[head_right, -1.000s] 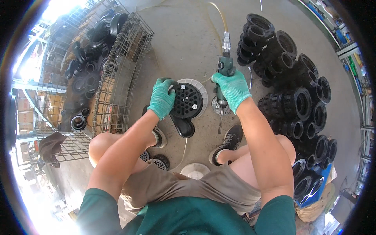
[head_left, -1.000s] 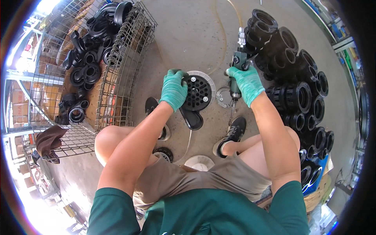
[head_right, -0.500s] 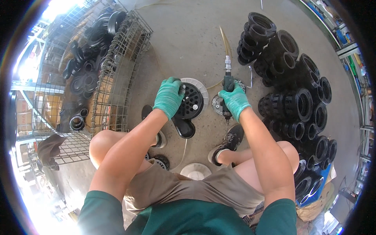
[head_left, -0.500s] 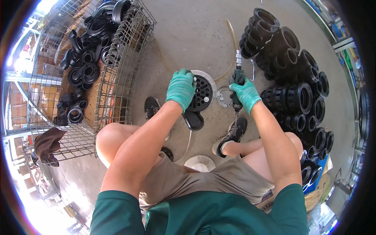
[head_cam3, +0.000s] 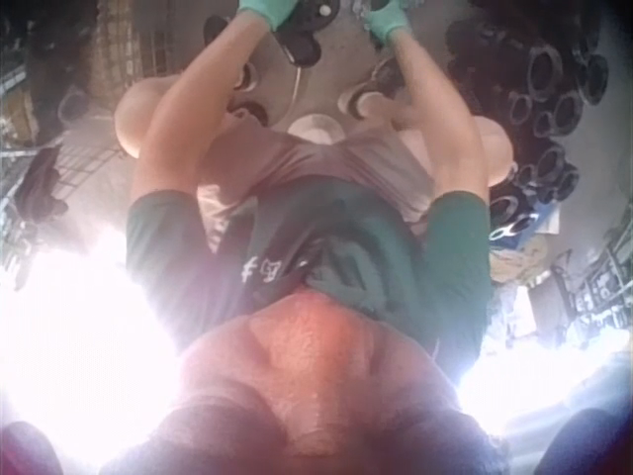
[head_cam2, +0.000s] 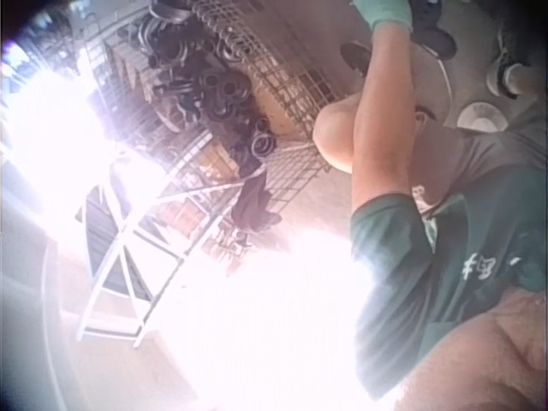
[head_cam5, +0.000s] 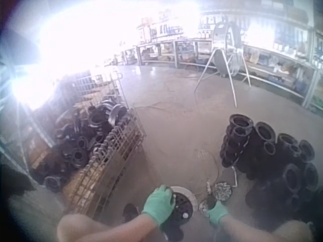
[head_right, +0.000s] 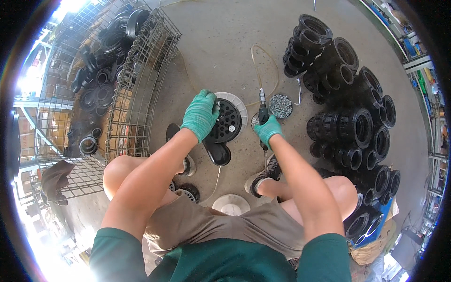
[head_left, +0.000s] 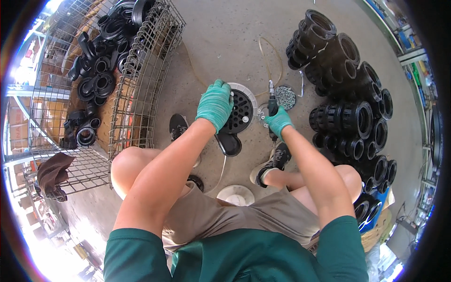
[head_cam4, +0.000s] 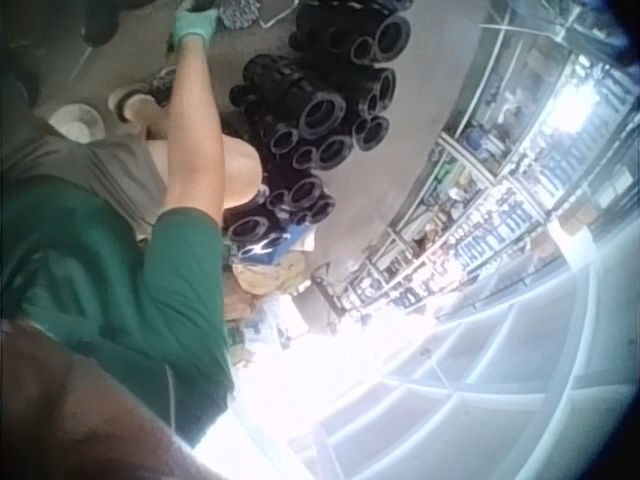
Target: The person places a metal plate onto a circular component, inserts a bolt and washer, and secures it using a pneumatic screwdriver. The person then picks up a black housing, places it onto a metal component, and uses a hammer to tap it into place before repeating the assembly process with another set of bolts and washers.
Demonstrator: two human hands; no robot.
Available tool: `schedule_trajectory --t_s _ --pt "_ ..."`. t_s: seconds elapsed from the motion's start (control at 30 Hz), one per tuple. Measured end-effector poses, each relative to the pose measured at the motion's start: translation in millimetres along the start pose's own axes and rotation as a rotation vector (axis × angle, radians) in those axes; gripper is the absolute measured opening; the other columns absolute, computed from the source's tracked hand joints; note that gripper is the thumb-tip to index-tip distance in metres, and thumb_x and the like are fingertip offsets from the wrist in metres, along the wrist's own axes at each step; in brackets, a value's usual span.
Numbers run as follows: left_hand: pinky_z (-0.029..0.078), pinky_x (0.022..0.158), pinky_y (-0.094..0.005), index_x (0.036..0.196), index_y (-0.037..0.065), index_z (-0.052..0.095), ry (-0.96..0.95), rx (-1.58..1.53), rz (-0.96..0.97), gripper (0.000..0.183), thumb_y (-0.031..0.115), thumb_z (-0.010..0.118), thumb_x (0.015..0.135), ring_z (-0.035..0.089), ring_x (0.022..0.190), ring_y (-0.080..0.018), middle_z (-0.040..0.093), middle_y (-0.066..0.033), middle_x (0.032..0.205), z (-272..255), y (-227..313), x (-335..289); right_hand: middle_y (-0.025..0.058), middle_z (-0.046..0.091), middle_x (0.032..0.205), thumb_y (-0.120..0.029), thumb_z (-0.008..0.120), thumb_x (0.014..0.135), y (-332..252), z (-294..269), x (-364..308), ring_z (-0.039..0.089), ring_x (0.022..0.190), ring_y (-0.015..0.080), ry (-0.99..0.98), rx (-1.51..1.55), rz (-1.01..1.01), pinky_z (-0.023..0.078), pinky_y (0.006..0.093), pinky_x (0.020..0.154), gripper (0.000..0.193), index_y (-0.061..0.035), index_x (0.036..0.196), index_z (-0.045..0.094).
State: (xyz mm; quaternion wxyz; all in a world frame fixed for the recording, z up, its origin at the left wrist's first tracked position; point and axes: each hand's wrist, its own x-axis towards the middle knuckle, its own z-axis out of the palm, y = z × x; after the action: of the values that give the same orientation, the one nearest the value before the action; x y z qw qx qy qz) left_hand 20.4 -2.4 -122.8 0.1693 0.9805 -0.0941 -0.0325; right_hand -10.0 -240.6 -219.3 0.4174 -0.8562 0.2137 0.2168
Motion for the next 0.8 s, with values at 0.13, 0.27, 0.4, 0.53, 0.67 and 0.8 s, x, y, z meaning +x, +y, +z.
schedule_trajectory --t_s 0.13,0.27,0.4,0.53,0.67,0.8 --pt "0.052 0.092 -0.0476 0.111 0.001 0.06 0.057 -0.23 -0.034 0.028 0.008 0.065 0.084 0.058 0.107 -0.0404 0.056 -0.0187 0.119 15.3 -1.7 -3.3 0.0181 0.066 0.114 -0.02 0.083 0.072 44.7 55.2 20.7 0.064 0.104 0.0381 0.046 -0.166 0.121 0.052 0.0459 0.09 0.057 -0.0088 0.121 0.057" --pt "0.052 0.09 -0.0492 0.113 0.001 0.057 0.137 -0.267 0.004 0.031 0.004 0.064 0.083 0.059 0.106 -0.0414 0.056 -0.0198 0.119 24.9 1.3 -3.8 0.0168 0.062 0.117 -0.016 0.082 0.074 80.0 106.1 21.0 0.062 0.105 0.0371 0.099 -0.208 0.119 0.052 0.0465 0.088 0.056 -0.0096 0.122 0.055" --pt "0.051 0.088 -0.0472 0.112 0.0 0.057 0.163 -0.257 0.001 0.023 0.002 0.061 0.089 0.059 0.102 -0.0431 0.056 -0.0206 0.119 21.9 -4.3 -7.9 0.0195 0.051 0.134 -0.01 0.08 0.076 53.3 133.2 -10.0 0.057 0.118 0.0376 0.08 -0.182 0.213 0.05 0.0452 0.096 0.065 -0.0116 0.134 0.05" --pt "0.051 0.089 -0.0475 0.112 0.0 0.057 0.138 -0.262 0.002 0.023 0.003 0.061 0.09 0.06 0.103 -0.0433 0.055 -0.0205 0.122 25.2 -3.2 -3.6 0.0211 0.047 0.14 -0.007 0.077 0.078 86.8 161.0 0.3 0.051 0.127 0.039 0.093 -0.164 0.173 0.048 0.045 0.101 0.076 -0.013 0.145 0.041" --pt "0.051 0.089 -0.0477 0.112 0.0 0.057 0.115 -0.26 -0.002 0.021 0.005 0.059 0.091 0.06 0.103 -0.0434 0.056 -0.0205 0.121 21.8 5.5 -4.3 0.0228 0.048 0.14 -0.008 0.076 0.079 106.5 155.7 11.3 0.052 0.127 0.0395 0.085 -0.158 0.161 0.048 0.0453 0.102 0.066 -0.0105 0.139 0.048" --pt "0.051 0.088 -0.0508 0.113 0.003 0.057 0.191 -0.224 0.048 0.027 0.008 0.061 0.087 0.061 0.104 -0.0416 0.057 -0.019 0.122 27.3 -2.0 -4.4 0.0222 0.063 0.123 -0.014 0.074 0.08 73.2 102.1 17.7 0.063 0.113 0.0377 -0.145 -0.142 0.108 0.052 0.046 0.094 0.047 -0.0058 0.124 0.06"
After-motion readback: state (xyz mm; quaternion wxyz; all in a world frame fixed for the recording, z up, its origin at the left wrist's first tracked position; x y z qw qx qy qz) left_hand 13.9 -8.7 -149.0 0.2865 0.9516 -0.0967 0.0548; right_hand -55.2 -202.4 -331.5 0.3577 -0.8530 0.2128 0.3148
